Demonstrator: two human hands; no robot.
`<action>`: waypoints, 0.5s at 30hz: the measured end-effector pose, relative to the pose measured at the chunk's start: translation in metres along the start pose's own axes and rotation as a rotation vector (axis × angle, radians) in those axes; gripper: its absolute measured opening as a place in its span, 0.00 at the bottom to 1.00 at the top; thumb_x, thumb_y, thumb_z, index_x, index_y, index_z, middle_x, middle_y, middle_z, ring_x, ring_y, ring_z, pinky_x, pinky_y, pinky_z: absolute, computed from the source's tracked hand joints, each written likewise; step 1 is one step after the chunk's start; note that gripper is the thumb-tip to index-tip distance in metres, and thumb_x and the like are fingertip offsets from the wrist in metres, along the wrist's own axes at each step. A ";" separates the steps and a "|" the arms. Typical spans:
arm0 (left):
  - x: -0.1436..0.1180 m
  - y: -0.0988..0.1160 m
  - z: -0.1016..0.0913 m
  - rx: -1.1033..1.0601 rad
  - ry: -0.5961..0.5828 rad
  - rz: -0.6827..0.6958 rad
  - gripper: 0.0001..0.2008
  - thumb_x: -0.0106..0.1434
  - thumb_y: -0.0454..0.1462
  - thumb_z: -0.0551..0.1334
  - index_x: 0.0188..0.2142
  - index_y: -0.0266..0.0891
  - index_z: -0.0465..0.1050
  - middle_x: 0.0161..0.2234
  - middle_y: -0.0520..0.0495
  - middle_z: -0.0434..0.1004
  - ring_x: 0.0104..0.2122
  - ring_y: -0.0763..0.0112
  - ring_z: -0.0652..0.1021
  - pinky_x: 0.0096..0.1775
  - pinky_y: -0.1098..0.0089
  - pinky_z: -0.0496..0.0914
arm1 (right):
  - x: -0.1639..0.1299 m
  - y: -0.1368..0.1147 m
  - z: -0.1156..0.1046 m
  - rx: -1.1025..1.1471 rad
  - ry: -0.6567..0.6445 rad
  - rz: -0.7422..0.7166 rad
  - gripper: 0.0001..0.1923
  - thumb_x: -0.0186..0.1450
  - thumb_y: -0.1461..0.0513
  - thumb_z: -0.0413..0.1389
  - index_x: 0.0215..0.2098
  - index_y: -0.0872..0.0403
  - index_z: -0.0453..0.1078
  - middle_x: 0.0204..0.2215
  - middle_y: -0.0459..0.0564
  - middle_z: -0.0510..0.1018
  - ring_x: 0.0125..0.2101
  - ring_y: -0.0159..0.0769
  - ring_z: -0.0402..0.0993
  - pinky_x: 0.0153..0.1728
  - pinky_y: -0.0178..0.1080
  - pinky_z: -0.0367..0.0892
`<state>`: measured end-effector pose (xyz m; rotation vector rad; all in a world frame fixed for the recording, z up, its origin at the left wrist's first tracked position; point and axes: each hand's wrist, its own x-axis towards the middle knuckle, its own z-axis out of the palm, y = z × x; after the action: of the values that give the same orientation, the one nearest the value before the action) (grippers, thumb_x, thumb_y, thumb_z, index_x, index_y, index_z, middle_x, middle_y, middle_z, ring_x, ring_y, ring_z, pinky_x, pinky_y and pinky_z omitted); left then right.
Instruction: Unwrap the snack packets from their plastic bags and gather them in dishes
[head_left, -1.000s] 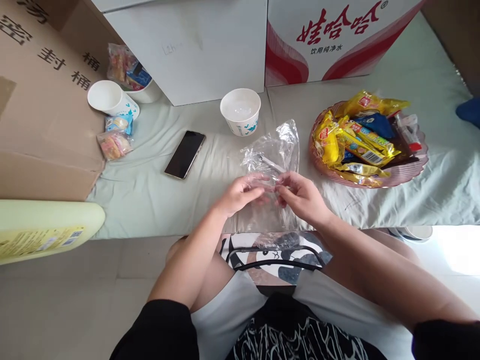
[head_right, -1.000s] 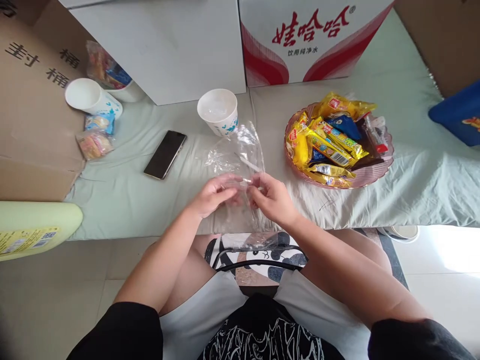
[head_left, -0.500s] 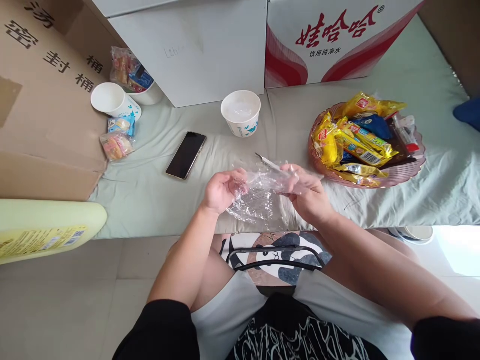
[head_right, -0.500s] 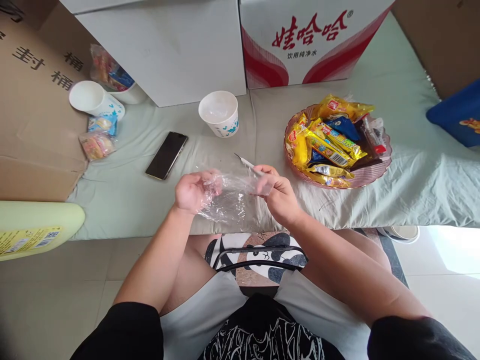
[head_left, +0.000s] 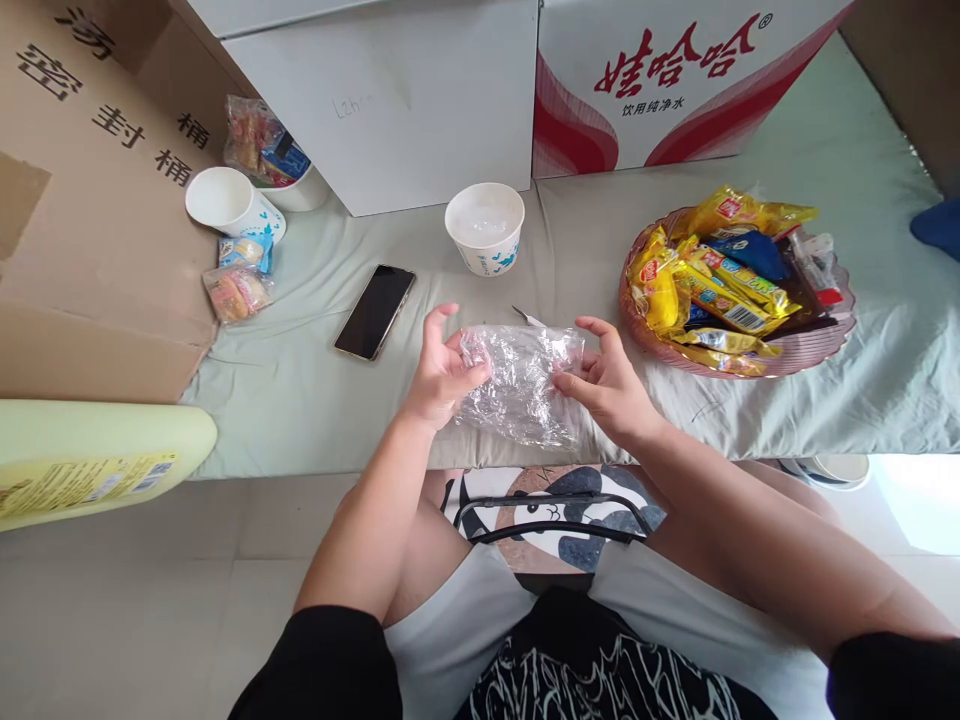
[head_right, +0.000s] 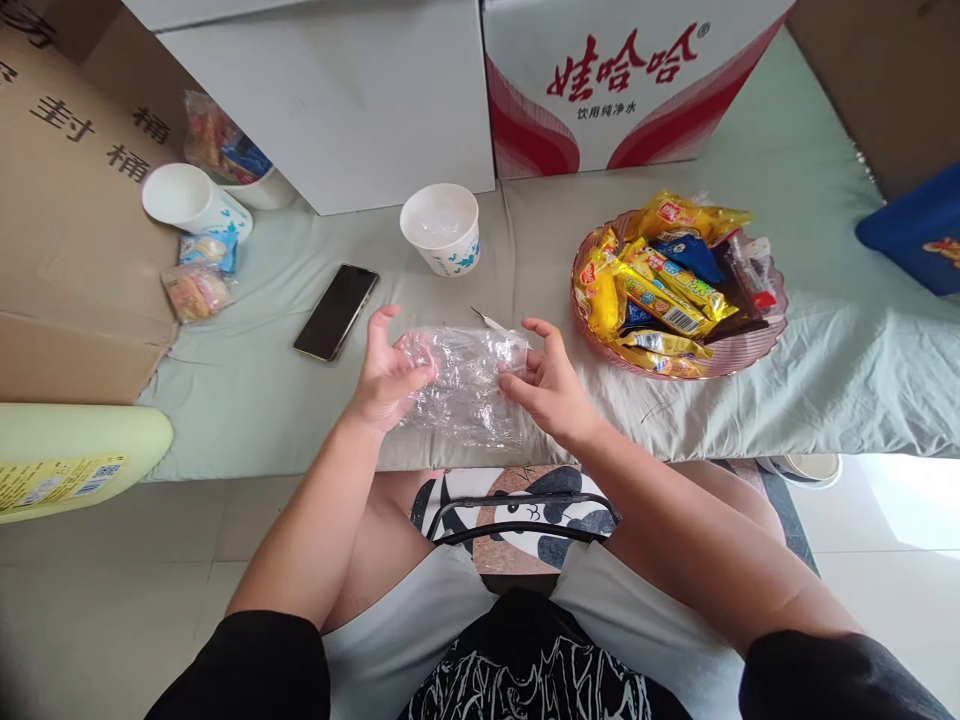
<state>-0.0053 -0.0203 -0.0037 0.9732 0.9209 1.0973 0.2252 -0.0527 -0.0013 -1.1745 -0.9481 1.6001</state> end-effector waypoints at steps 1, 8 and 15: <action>0.000 0.000 0.001 -0.051 -0.027 -0.073 0.38 0.47 0.38 0.79 0.56 0.56 0.72 0.39 0.54 0.78 0.32 0.73 0.79 0.37 0.69 0.73 | -0.001 0.000 0.000 0.002 -0.007 -0.018 0.41 0.55 0.58 0.69 0.59 0.43 0.53 0.33 0.41 0.73 0.31 0.35 0.75 0.37 0.40 0.74; -0.001 -0.005 0.014 0.040 -0.171 -0.315 0.19 0.53 0.48 0.76 0.36 0.36 0.79 0.33 0.44 0.84 0.33 0.64 0.83 0.38 0.65 0.77 | 0.002 0.001 -0.003 -0.029 -0.048 -0.082 0.29 0.56 0.52 0.70 0.51 0.48 0.67 0.33 0.44 0.77 0.32 0.34 0.73 0.36 0.40 0.71; -0.002 0.007 -0.001 0.191 -0.179 -0.334 0.23 0.55 0.45 0.73 0.48 0.39 0.73 0.20 0.54 0.77 0.18 0.71 0.76 0.21 0.73 0.67 | 0.001 -0.004 -0.010 -0.268 -0.227 0.032 0.16 0.62 0.49 0.62 0.36 0.53 0.72 0.24 0.44 0.75 0.25 0.32 0.70 0.29 0.38 0.67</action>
<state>-0.0087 -0.0214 0.0023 1.0113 1.0096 0.6393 0.2356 -0.0503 -0.0007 -1.2078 -1.3293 1.6954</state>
